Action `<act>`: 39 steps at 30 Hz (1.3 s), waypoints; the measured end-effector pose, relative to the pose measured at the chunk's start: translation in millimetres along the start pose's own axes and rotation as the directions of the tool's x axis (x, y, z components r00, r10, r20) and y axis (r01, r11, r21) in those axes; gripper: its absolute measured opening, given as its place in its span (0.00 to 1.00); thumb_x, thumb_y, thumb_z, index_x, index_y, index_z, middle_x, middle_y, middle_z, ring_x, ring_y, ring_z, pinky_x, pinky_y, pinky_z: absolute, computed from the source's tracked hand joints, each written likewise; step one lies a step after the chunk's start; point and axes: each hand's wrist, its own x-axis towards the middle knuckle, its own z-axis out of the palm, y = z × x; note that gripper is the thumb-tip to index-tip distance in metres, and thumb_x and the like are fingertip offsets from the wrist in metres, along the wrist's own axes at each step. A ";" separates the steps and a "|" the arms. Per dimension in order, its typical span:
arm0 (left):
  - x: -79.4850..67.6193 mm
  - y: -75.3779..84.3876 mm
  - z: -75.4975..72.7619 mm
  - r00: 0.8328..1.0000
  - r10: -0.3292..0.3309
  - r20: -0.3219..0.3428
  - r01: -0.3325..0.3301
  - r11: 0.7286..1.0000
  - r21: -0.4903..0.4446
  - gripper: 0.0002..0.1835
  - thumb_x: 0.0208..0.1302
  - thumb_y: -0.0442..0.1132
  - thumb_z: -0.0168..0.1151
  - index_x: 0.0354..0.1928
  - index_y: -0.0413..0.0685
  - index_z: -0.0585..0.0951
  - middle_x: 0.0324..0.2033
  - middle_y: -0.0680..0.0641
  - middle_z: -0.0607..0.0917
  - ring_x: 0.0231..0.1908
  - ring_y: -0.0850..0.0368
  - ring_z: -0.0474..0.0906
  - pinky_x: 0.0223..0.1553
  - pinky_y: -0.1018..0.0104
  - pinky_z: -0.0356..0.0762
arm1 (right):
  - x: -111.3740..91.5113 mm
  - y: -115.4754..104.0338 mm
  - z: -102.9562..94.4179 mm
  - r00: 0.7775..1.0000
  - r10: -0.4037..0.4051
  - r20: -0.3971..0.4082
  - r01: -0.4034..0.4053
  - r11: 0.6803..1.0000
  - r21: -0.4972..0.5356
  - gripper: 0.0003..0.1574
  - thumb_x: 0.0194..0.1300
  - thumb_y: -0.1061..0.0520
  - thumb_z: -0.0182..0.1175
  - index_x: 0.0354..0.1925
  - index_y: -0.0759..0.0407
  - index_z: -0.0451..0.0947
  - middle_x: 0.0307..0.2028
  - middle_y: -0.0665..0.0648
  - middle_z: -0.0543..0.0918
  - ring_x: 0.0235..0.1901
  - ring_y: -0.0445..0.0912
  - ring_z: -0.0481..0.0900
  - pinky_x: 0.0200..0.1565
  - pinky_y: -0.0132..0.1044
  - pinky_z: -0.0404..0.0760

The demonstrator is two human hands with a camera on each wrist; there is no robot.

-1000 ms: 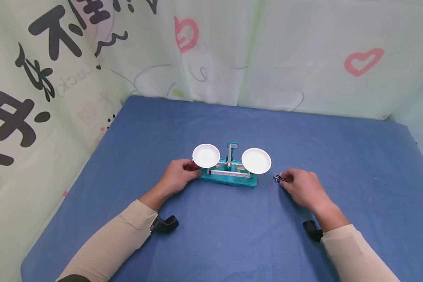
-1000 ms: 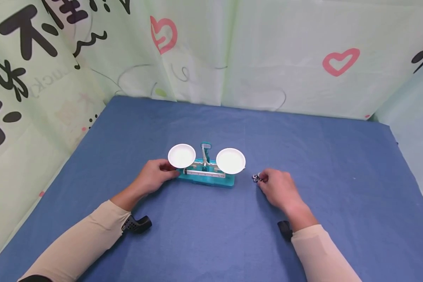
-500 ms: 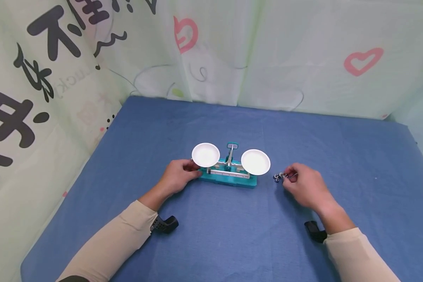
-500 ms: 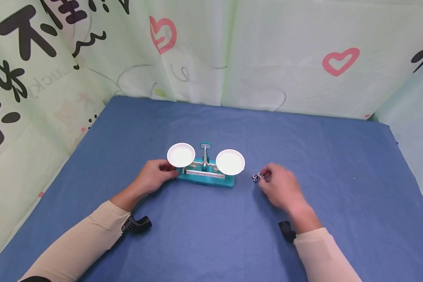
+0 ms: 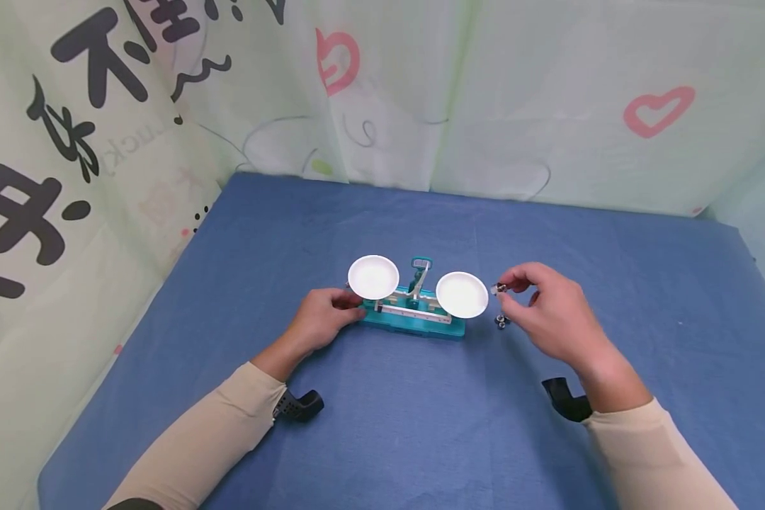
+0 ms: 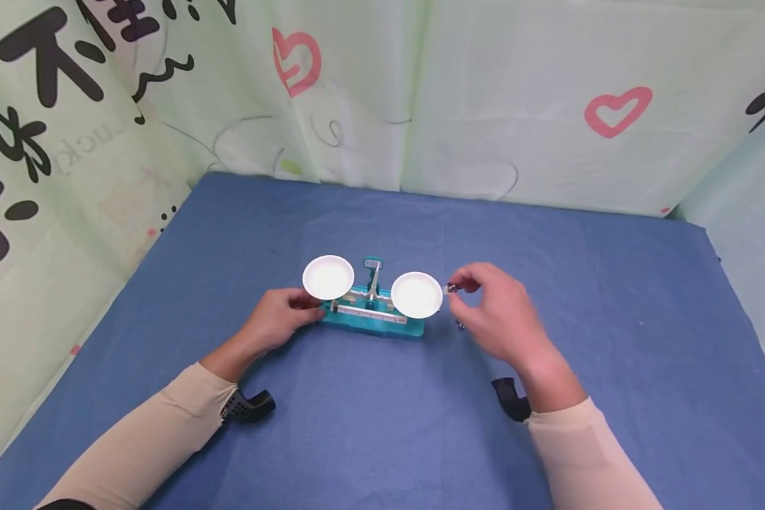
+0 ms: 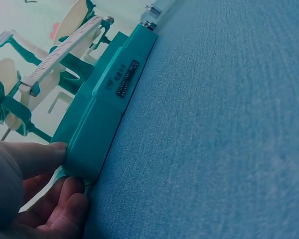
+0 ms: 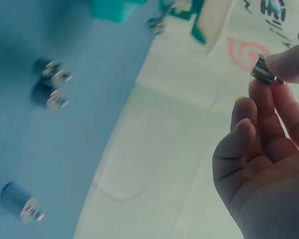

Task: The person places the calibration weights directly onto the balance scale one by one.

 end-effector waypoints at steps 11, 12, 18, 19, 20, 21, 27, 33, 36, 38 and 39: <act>-0.8 -1.7 0.7 1.000 -0.015 -0.002 0.015 1.000 0.006 0.14 0.63 0.38 0.71 0.48 0.40 0.86 0.42 0.46 0.87 0.45 0.51 0.81 0.48 0.56 0.78 | 26.1 -20.4 17.2 0.985 -0.028 0.168 0.022 0.999 0.034 0.12 0.67 0.60 0.62 0.48 0.64 0.82 0.47 0.63 0.82 0.53 0.59 0.71 0.48 0.57 0.74; -0.9 -1.7 0.6 1.000 -0.016 0.000 0.016 1.000 0.005 0.14 0.63 0.38 0.71 0.48 0.40 0.86 0.42 0.46 0.87 0.45 0.51 0.81 0.48 0.56 0.78 | 27.4 -20.6 18.4 0.983 -0.029 0.179 0.024 0.999 0.034 0.13 0.67 0.60 0.62 0.48 0.64 0.82 0.48 0.63 0.82 0.53 0.59 0.71 0.48 0.57 0.74; -1.3 -1.3 0.2 1.000 -0.019 0.000 0.019 1.000 0.004 0.14 0.63 0.39 0.71 0.48 0.40 0.86 0.42 0.46 0.87 0.45 0.51 0.81 0.49 0.56 0.77 | 33.4 -20.1 24.4 0.973 -0.031 0.230 0.026 0.999 0.021 0.13 0.66 0.61 0.60 0.48 0.64 0.83 0.48 0.63 0.83 0.55 0.60 0.69 0.48 0.56 0.74; -1.4 -1.3 0.3 1.000 -0.016 0.000 0.016 1.000 0.005 0.14 0.63 0.38 0.71 0.48 0.40 0.86 0.42 0.46 0.87 0.45 0.51 0.81 0.48 0.56 0.78 | 34.3 -20.2 25.4 0.972 -0.032 0.234 0.028 0.999 0.018 0.13 0.66 0.61 0.60 0.48 0.65 0.83 0.48 0.63 0.83 0.56 0.60 0.69 0.49 0.56 0.74; -1.1 -1.6 0.4 1.000 -0.013 -0.001 0.013 1.000 0.005 0.14 0.63 0.38 0.71 0.48 0.40 0.86 0.41 0.46 0.87 0.44 0.51 0.81 0.48 0.56 0.78 | 35.1 -20.3 26.5 0.971 -0.033 0.237 0.031 0.999 0.012 0.13 0.66 0.62 0.61 0.47 0.65 0.83 0.48 0.63 0.83 0.56 0.60 0.69 0.49 0.57 0.74; -1.2 -1.5 0.3 1.000 -0.011 -0.001 0.011 1.000 0.005 0.14 0.63 0.38 0.71 0.48 0.40 0.86 0.41 0.46 0.87 0.44 0.51 0.81 0.48 0.56 0.78 | 35.8 -20.4 27.4 0.971 -0.032 0.238 0.031 0.999 0.006 0.13 0.66 0.62 0.61 0.47 0.65 0.83 0.48 0.63 0.83 0.55 0.61 0.69 0.50 0.57 0.73; 0.5 -2.7 0.5 1.000 0.004 -0.002 -0.004 1.000 0.000 0.13 0.63 0.38 0.71 0.47 0.39 0.87 0.41 0.46 0.88 0.44 0.51 0.81 0.49 0.56 0.78 | 39.0 -20.2 32.2 0.972 -0.042 0.229 0.046 0.999 -0.014 0.12 0.64 0.62 0.61 0.45 0.64 0.84 0.46 0.63 0.83 0.53 0.60 0.68 0.48 0.57 0.73; 0.2 -1.9 -0.2 1.000 0.012 -0.005 -0.012 1.000 -0.004 0.13 0.62 0.38 0.71 0.47 0.39 0.87 0.41 0.46 0.87 0.44 0.51 0.81 0.49 0.56 0.77 | 40.2 -21.7 32.4 0.972 -0.061 0.229 0.066 0.998 -0.016 0.11 0.64 0.62 0.61 0.44 0.63 0.85 0.44 0.62 0.84 0.52 0.60 0.69 0.48 0.57 0.71; 0.1 -1.5 -0.7 1.000 0.008 -0.004 -0.008 1.000 -0.010 0.14 0.62 0.38 0.71 0.47 0.40 0.87 0.41 0.46 0.87 0.44 0.51 0.81 0.49 0.56 0.77 | 40.2 -21.7 31.8 0.970 -0.059 0.235 0.065 0.998 -0.014 0.11 0.65 0.61 0.61 0.45 0.63 0.85 0.46 0.62 0.83 0.54 0.60 0.69 0.48 0.57 0.71; -0.1 -1.0 -0.7 1.000 0.005 -0.003 -0.005 1.000 -0.012 0.14 0.62 0.38 0.71 0.48 0.40 0.87 0.41 0.46 0.87 0.44 0.51 0.81 0.49 0.56 0.77 | 39.6 -21.5 30.0 0.969 -0.049 0.242 0.052 0.999 -0.007 0.13 0.66 0.61 0.61 0.47 0.63 0.84 0.48 0.63 0.83 0.56 0.61 0.69 0.50 0.58 0.71; -0.2 -0.6 -0.8 1.000 0.004 -0.002 -0.004 1.000 -0.013 0.14 0.62 0.38 0.71 0.48 0.40 0.87 0.41 0.46 0.87 0.44 0.51 0.81 0.49 0.56 0.77 | 39.1 -21.5 28.4 0.969 -0.040 0.245 0.043 0.999 -0.004 0.13 0.67 0.60 0.61 0.48 0.63 0.84 0.49 0.64 0.82 0.57 0.61 0.68 0.51 0.58 0.72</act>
